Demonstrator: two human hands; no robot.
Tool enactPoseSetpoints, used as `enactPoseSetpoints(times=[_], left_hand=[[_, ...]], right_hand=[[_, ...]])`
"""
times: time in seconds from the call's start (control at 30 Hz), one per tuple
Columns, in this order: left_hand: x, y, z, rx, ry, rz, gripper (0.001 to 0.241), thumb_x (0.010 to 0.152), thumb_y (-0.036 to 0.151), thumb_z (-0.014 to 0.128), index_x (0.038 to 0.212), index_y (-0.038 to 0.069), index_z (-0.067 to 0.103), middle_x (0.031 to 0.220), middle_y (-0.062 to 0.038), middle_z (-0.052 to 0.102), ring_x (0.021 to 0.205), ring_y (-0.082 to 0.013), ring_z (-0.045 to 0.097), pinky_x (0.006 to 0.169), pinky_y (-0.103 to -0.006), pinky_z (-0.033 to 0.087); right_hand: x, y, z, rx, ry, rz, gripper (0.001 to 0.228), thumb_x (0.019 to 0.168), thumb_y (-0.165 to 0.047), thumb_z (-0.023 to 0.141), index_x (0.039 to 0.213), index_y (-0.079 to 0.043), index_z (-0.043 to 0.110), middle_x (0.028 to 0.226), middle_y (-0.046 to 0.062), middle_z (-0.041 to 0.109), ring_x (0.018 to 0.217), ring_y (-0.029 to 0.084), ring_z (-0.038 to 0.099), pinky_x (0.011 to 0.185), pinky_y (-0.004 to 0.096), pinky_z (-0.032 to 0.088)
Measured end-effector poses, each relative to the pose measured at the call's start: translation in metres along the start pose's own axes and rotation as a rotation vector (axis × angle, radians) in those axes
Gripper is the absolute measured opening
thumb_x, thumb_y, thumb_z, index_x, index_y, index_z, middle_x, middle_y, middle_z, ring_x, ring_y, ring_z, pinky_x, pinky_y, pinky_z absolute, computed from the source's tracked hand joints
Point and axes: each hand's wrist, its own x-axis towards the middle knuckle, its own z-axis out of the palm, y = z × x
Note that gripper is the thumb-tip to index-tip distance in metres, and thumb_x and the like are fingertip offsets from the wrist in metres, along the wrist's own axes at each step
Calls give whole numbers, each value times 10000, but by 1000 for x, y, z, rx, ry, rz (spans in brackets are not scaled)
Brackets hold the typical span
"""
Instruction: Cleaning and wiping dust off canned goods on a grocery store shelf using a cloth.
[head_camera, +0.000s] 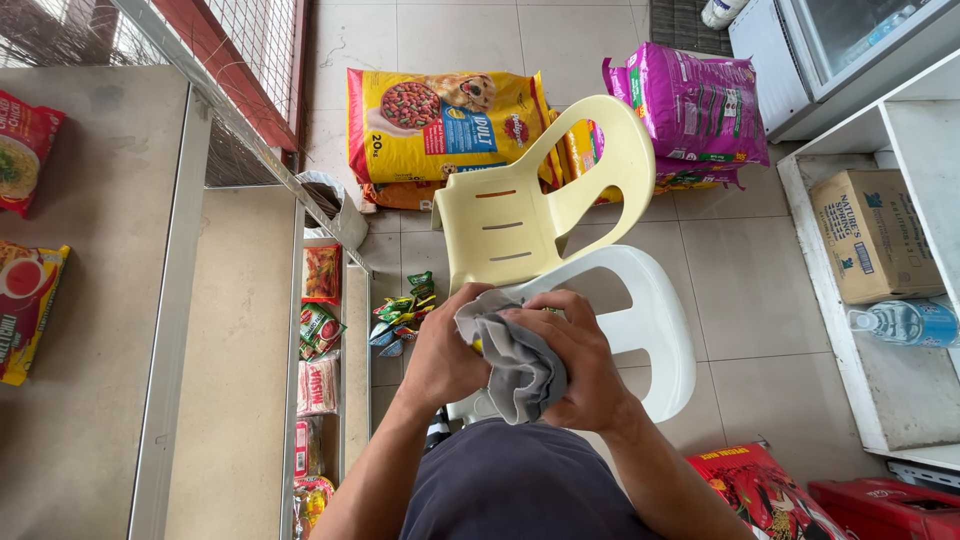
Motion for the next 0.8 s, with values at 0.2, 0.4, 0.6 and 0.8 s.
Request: enactPoseSetpoints(times=[0.2,0.4,0.6,0.8], left_hand=[[-2,-5,8,32,-23,53,576,642,213,879,1153,78,650,1089,-116,742,1010,-326,738,847,-392,575],[-3,7,16,55,-60,-12,604,616,231,890,1154,95,650,1061,-120,751,1021,-330,729,868,-389,568],[-4,5,29,5,-41,-64,673,595,195,860,1209,63,619,1054,-132,747,1027,-325,731,877,-379,565],[-10,-11,42,-133,-13,-2,581,657,153,850,1190,56,640,1018,-90,764,940,-183,745,862,-311,582]], right_hand=[[-3,5,-4,42,-13,6,629,644,-218,699,1243,-32,655,1191,86,702,1188,326,600,1046,426,502],[-12,24,-10,296,15,121,517,699,-130,700,1195,-1,629,1141,134,640,1074,283,610,979,384,505],[1,6,-15,179,121,100,540,790,-173,752,1263,17,576,1230,157,593,1162,312,574,1041,385,471],[-18,16,-22,194,-26,-37,566,688,-215,712,1209,-10,634,1192,130,685,1179,348,594,1052,418,469]])
